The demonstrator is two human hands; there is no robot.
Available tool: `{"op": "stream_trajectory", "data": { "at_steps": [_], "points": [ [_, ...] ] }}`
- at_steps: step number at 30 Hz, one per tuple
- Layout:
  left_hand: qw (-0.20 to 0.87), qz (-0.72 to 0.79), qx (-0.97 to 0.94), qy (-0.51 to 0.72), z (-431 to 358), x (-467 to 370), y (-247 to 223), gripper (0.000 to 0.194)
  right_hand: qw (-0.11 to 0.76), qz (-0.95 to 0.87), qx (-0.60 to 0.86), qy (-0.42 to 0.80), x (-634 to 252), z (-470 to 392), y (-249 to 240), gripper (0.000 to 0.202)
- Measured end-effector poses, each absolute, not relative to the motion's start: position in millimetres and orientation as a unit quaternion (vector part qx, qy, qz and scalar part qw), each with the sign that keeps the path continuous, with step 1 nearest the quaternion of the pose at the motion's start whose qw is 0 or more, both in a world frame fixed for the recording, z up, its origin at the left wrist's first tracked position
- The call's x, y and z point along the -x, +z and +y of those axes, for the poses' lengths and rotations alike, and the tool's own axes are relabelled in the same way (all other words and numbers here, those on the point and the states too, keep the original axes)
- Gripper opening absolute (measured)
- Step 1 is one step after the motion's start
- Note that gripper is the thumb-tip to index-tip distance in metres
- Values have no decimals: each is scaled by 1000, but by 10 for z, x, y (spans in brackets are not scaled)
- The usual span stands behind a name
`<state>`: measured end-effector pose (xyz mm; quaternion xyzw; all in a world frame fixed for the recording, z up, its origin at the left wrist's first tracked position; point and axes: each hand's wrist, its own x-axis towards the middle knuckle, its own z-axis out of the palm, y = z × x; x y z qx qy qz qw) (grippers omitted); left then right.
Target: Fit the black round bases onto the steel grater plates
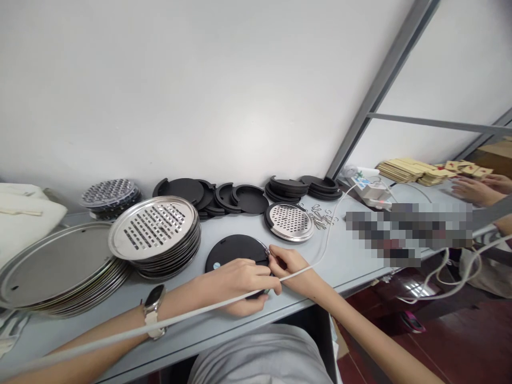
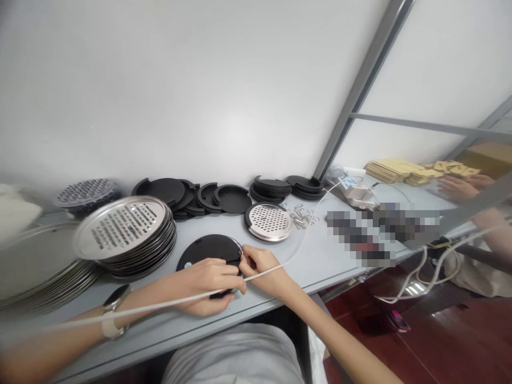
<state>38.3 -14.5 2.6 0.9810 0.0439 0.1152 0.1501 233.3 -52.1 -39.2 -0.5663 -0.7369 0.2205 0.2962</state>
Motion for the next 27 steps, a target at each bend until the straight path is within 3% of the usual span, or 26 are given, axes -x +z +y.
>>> {"op": "stream_trajectory", "data": {
  "at_steps": [27],
  "points": [
    [136, 47, -983, 112, -150, -380, 16, 25, 295, -735, 565, 232, -2345, -533, -390, 23]
  ]
}}
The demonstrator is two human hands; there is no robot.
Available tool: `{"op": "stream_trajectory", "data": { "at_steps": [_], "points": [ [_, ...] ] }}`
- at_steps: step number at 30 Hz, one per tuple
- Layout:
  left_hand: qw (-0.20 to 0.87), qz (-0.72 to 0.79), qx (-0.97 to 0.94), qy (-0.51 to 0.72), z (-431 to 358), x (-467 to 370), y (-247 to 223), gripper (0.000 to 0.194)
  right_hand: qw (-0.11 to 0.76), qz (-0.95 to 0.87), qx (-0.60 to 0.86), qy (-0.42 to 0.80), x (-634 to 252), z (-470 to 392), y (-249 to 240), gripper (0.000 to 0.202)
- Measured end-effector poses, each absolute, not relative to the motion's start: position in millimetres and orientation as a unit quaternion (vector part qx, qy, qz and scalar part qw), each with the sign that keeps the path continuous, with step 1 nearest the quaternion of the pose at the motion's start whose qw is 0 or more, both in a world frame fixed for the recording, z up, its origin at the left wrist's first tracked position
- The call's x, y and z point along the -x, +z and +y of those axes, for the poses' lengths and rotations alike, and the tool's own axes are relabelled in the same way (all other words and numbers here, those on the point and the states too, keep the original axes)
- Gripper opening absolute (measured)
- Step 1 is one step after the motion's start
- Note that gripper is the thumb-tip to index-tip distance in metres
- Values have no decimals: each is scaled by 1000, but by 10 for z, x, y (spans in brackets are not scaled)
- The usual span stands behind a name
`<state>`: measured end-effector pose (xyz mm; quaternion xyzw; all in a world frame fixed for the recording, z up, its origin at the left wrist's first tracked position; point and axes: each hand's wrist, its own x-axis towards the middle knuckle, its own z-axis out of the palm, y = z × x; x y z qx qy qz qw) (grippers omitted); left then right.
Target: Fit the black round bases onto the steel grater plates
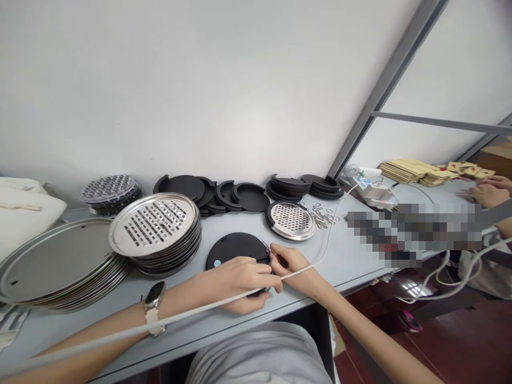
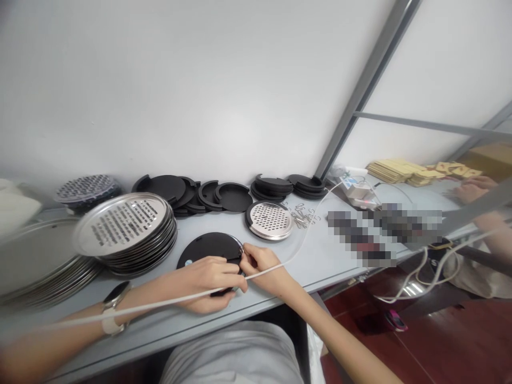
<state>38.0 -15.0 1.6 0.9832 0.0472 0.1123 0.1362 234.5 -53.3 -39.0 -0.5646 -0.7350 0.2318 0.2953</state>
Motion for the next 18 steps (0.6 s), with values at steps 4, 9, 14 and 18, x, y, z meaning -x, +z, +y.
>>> {"op": "stream_trajectory", "data": {
  "at_steps": [4, 9, 14, 18],
  "points": [
    [147, 50, -982, 112, -152, -378, 3, 25, 294, -734, 567, 234, -2355, -529, -414, 23],
    [151, 46, -982, 108, -152, -383, 22, 25, 295, -734, 566, 232, -2358, -527, -419, 24],
    [149, 48, -982, 102, -154, -378, 30, 24, 302, -734, 561, 235, -2359, -529, -423, 23],
    [149, 51, -982, 103, -158, -372, 31, 24, 307, -731, 561, 236, -2363, -531, -432, 23]
  ]
}}
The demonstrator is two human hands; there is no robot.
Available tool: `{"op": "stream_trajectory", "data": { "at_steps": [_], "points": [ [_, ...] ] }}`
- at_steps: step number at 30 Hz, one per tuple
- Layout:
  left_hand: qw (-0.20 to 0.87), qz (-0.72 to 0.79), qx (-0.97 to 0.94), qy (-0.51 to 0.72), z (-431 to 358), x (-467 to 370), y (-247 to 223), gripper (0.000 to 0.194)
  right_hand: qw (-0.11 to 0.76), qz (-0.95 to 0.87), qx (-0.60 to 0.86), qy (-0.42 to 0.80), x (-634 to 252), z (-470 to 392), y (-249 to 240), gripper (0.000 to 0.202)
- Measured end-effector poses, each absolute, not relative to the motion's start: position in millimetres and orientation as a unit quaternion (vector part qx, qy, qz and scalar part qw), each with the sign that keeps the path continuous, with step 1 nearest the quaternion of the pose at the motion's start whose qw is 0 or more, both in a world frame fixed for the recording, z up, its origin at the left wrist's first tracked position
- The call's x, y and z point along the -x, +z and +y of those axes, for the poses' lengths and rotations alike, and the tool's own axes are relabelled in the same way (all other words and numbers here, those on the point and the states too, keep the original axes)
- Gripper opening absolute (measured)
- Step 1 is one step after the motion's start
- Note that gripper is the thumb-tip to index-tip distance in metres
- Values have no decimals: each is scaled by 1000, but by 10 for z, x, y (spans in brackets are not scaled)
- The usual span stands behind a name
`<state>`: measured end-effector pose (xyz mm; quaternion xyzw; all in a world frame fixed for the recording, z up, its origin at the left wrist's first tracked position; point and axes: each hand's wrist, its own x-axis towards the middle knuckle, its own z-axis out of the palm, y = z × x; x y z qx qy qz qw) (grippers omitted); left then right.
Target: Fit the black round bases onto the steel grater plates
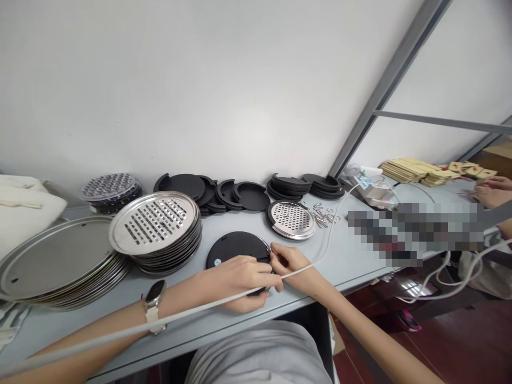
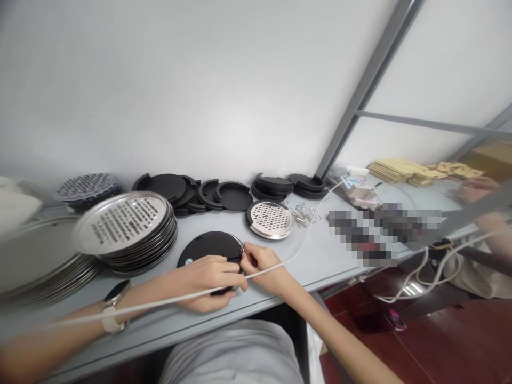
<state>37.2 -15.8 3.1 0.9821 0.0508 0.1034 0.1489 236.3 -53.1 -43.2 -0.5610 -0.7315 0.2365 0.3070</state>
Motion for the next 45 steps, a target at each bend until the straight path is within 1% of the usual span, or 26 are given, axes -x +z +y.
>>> {"op": "stream_trajectory", "data": {
  "at_steps": [17, 24, 29, 45],
  "points": [
    [149, 42, -981, 118, -157, -376, 9, 23, 300, -734, 563, 233, -2359, -518, -428, 24],
    [152, 54, -982, 95, -163, -376, 35, 22, 296, -746, 556, 218, -2355, -525, -394, 23],
    [150, 50, -982, 102, -160, -373, 24, 22, 289, -755, 551, 208, -2350, -530, -372, 23],
    [151, 46, -982, 108, -163, -374, 29, 24, 296, -730, 572, 227, -2334, -529, -399, 24]
  ]
}}
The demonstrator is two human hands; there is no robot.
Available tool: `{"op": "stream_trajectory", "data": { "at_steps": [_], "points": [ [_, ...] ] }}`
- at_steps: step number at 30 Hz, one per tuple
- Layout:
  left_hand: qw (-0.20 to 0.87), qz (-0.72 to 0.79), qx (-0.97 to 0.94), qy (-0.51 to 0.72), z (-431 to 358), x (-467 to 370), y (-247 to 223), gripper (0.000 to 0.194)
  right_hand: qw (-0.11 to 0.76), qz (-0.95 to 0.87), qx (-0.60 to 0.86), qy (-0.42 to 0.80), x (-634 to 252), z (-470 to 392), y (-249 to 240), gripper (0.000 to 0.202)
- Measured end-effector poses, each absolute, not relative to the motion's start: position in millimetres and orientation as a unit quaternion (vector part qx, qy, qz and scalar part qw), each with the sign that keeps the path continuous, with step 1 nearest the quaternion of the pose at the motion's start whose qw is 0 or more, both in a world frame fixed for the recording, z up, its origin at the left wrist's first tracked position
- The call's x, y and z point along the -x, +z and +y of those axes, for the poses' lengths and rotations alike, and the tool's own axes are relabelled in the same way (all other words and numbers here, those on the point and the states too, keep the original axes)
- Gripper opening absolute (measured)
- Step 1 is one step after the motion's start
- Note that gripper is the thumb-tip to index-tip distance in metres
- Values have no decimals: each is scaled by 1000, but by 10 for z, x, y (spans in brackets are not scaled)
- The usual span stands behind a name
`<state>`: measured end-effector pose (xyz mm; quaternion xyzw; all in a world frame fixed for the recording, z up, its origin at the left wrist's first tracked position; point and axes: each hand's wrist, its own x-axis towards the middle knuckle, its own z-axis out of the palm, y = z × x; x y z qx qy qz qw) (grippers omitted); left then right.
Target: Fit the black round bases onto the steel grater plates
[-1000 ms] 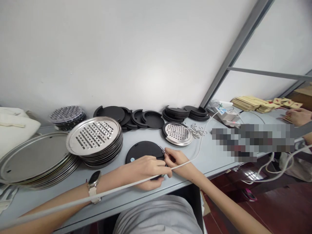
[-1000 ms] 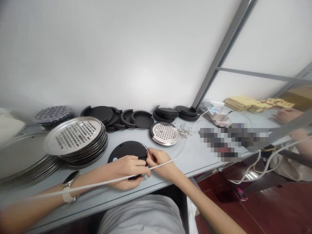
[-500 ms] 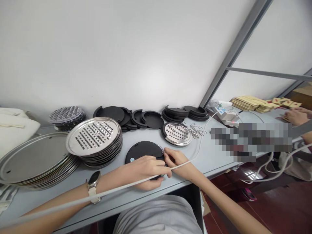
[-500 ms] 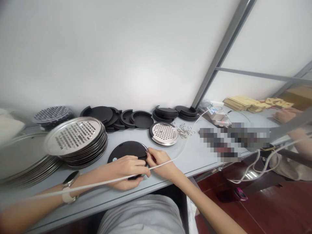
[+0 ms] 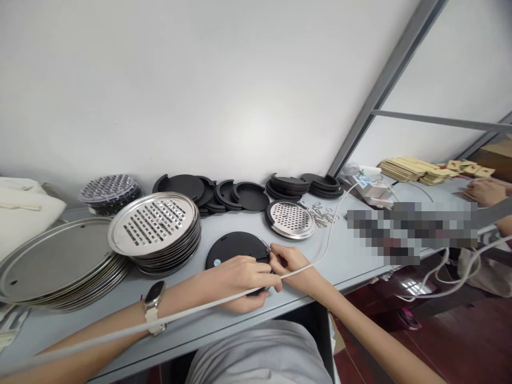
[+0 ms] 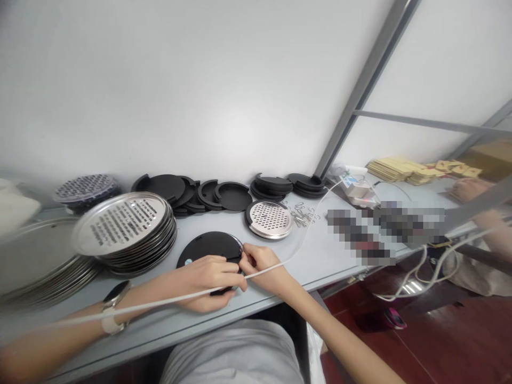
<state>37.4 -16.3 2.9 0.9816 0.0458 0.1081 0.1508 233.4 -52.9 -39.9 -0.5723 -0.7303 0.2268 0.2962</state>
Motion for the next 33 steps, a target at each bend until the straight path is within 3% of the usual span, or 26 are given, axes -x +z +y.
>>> {"op": "stream_trajectory", "data": {
  "at_steps": [33],
  "points": [
    [127, 51, -986, 101, -168, -380, 5, 22, 309, -728, 580, 195, -2344, -539, -471, 25]
  ]
}}
